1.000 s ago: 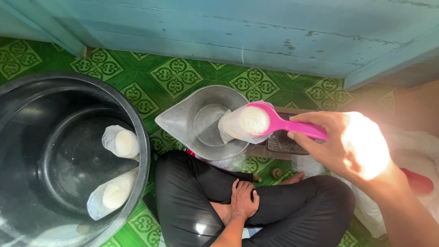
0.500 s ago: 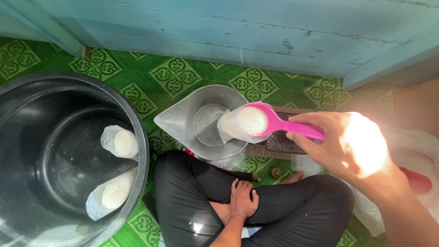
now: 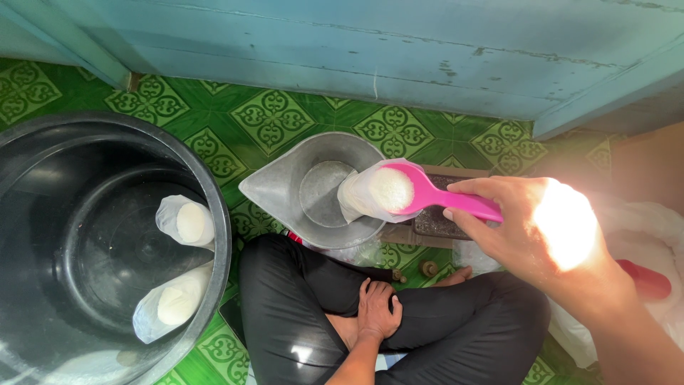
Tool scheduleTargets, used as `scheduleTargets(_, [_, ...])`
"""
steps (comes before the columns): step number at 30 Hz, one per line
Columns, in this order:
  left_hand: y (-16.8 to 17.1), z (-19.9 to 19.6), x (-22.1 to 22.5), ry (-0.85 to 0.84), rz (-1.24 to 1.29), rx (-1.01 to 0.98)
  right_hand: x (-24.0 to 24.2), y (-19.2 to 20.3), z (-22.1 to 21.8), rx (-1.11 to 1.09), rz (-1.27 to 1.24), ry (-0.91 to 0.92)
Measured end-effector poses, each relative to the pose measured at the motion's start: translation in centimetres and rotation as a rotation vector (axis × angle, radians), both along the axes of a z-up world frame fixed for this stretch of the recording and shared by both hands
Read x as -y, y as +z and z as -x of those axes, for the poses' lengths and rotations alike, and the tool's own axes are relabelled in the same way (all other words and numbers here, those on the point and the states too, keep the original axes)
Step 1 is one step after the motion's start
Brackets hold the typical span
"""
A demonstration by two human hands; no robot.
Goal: Scooping white powder from a large sack into a funnel-like container using a pink plastic scoop.
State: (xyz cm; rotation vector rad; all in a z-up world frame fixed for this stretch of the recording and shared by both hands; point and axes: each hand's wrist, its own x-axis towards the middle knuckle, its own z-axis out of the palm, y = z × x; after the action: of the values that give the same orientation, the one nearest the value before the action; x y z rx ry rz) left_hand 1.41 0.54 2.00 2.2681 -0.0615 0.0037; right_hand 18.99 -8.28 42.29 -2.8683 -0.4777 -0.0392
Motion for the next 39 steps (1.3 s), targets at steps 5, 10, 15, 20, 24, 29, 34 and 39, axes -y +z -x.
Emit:
scheduleTargets(5, [0.0, 0.0, 0.0, -0.002, -0.011, 0.010, -0.2, 0.1, 0.2, 0.004, 0.032, -0.004])
scheduleTargets(10, [-0.1, -0.2, 0.0, -0.005, -0.016, 0.031, -0.4, 0.3, 0.3, 0.010, 0.072, -0.002])
scheduleTargets(15, [0.0, 0.0, -0.1, -0.011, -0.001, 0.009, -0.5, 0.3, 0.5, 0.045, 0.060, 0.016])
scheduleTargets(20, [0.2, -0.1, -0.1, -0.003, -0.002, 0.019, -0.6, 0.1, 0.7, 0.114, 0.074, 0.062])
scheduleTargets(24, [0.0, 0.0, 0.0, -0.005, 0.009, 0.016, -0.8, -0.3, 1.1, 0.162, 0.111, 0.067])
scheduleTargets(29, [0.1, 0.0, 0.0, 0.000, 0.011, 0.021, -1.9, 0.7, 2.2, 0.195, 0.110, 0.122])
scheduleTargets(34, [0.1, 0.0, 0.0, 0.001, 0.021, 0.025, -2.1, 1.8, 3.1, 0.393, -0.104, 0.328])
scheduleTargets(39, [0.3, 0.0, 0.0, 0.010, 0.022, 0.014, -0.6, 0.5, 4.1, 0.495, 0.018, 0.251])
